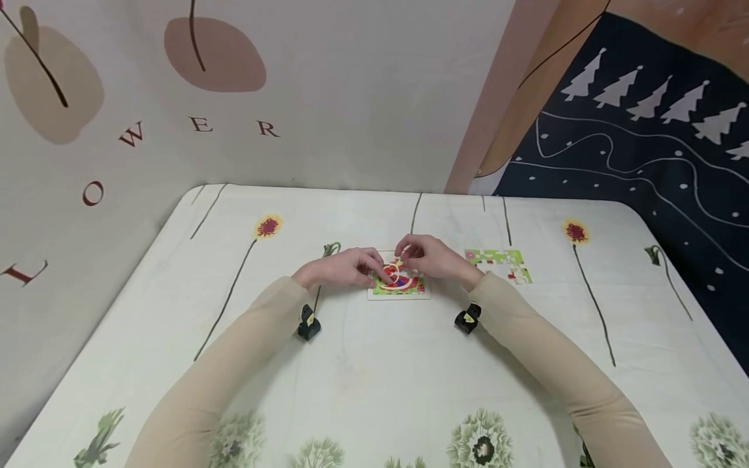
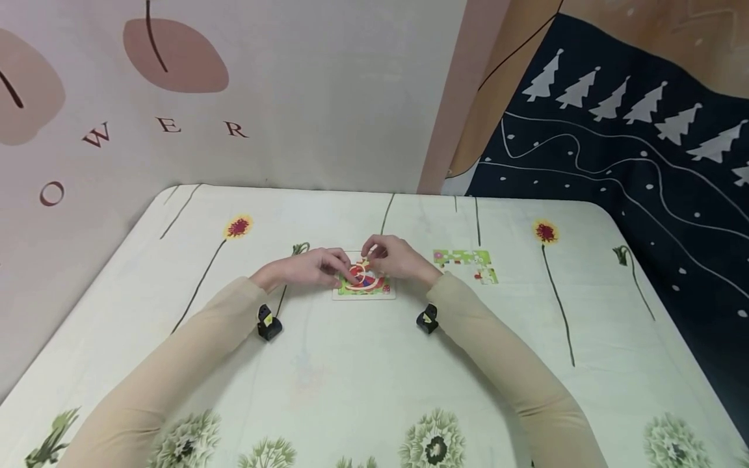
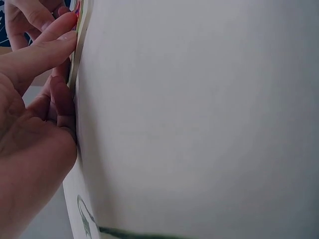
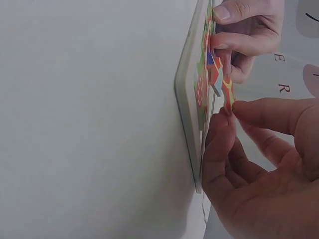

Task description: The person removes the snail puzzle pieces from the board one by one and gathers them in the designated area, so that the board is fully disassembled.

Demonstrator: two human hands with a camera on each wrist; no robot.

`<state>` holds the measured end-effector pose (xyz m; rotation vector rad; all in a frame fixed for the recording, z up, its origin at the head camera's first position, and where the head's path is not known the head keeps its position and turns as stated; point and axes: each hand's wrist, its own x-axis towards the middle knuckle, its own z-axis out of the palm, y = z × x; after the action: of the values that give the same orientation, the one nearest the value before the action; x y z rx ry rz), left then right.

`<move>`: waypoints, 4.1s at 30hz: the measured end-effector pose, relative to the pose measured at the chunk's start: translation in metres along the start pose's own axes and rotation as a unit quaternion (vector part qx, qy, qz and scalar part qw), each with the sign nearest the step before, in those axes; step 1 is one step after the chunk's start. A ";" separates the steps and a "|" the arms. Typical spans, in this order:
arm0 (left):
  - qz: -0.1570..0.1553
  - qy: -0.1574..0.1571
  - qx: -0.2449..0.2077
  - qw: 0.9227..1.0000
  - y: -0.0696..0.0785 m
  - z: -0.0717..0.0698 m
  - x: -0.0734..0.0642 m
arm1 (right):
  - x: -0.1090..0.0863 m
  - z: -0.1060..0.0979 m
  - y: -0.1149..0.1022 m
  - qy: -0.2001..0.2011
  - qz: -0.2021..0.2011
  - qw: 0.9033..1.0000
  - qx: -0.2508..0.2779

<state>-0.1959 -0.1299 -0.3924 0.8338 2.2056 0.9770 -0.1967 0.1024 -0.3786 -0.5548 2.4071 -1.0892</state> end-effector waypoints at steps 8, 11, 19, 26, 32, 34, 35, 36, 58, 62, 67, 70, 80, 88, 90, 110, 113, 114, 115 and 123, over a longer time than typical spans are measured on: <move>-0.006 -0.002 0.005 1.000 0.001 -0.001 0.002 | -0.002 -0.002 0.002 0.019 -0.028 0.999 0.028; -0.010 -0.004 0.003 1.000 0.002 -0.001 0.001 | -0.004 -0.003 0.004 0.026 -0.030 0.999 0.031; -0.018 -0.001 0.007 1.000 0.002 0.000 -0.001 | -0.013 -0.012 0.011 0.046 -0.040 0.997 0.045; -0.018 0.000 0.006 1.000 0.001 0.001 0.001 | -0.024 -0.022 0.018 0.056 -0.058 0.995 0.062; -0.022 -0.002 0.005 1.000 0.001 0.002 0.002 | -0.033 -0.030 0.027 0.064 -0.055 0.994 0.065; -0.023 -0.003 0.006 1.000 0.000 0.002 0.001 | -0.037 -0.033 0.030 0.069 -0.048 0.994 0.064; -0.023 -0.003 0.006 1.000 0.000 0.002 0.001 | -0.038 -0.035 0.032 0.070 -0.044 0.995 0.063; -0.023 -0.003 0.006 1.000 0.001 0.002 0.001 | -0.040 -0.036 0.034 0.071 -0.041 0.995 0.060; -0.020 -0.012 0.003 1.000 0.005 0.001 -0.001 | -0.078 -0.071 0.059 0.085 0.005 0.996 0.006; -0.018 -0.010 0.006 1.000 0.004 0.001 0.000 | -0.081 -0.079 0.064 0.084 0.014 0.996 -0.006; -0.015 -0.009 0.008 1.000 0.003 0.001 0.000 | -0.085 -0.086 0.069 0.090 0.017 0.995 -0.029; -0.014 -0.011 0.007 1.000 0.003 0.001 0.000 | -0.088 -0.088 0.072 0.091 0.019 0.995 -0.039; -0.020 -0.013 0.010 1.000 0.004 0.000 0.000 | -0.096 -0.096 0.080 0.088 0.029 0.994 -0.051; -0.018 -0.015 0.008 1.000 0.005 0.000 0.000 | -0.097 -0.099 0.089 0.071 0.051 0.994 -0.059; -0.018 -0.015 0.007 1.000 0.004 0.000 0.000 | -0.097 -0.098 0.091 0.068 0.058 0.994 -0.059; -0.006 -0.014 0.000 1.000 0.005 0.001 0.000 | -0.097 -0.098 0.095 0.065 0.050 0.994 -0.075; -0.005 -0.016 0.000 1.000 0.006 0.000 0.000 | -0.097 -0.097 0.095 0.064 0.049 0.994 -0.074; -0.006 -0.016 0.000 1.000 0.006 0.000 0.000 | -0.097 -0.097 0.095 0.065 0.049 0.994 -0.074; -0.007 -0.015 0.000 1.000 0.006 0.000 0.000 | -0.097 -0.097 0.095 0.065 0.049 0.994 -0.075; -0.011 -0.016 0.002 1.000 0.006 0.000 0.000 | -0.096 -0.096 0.095 0.060 0.058 0.993 -0.084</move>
<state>-0.1941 -0.1265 -0.3875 0.8201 2.1855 0.9445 -0.1863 0.2676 -0.3730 -0.4079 2.6165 -0.9007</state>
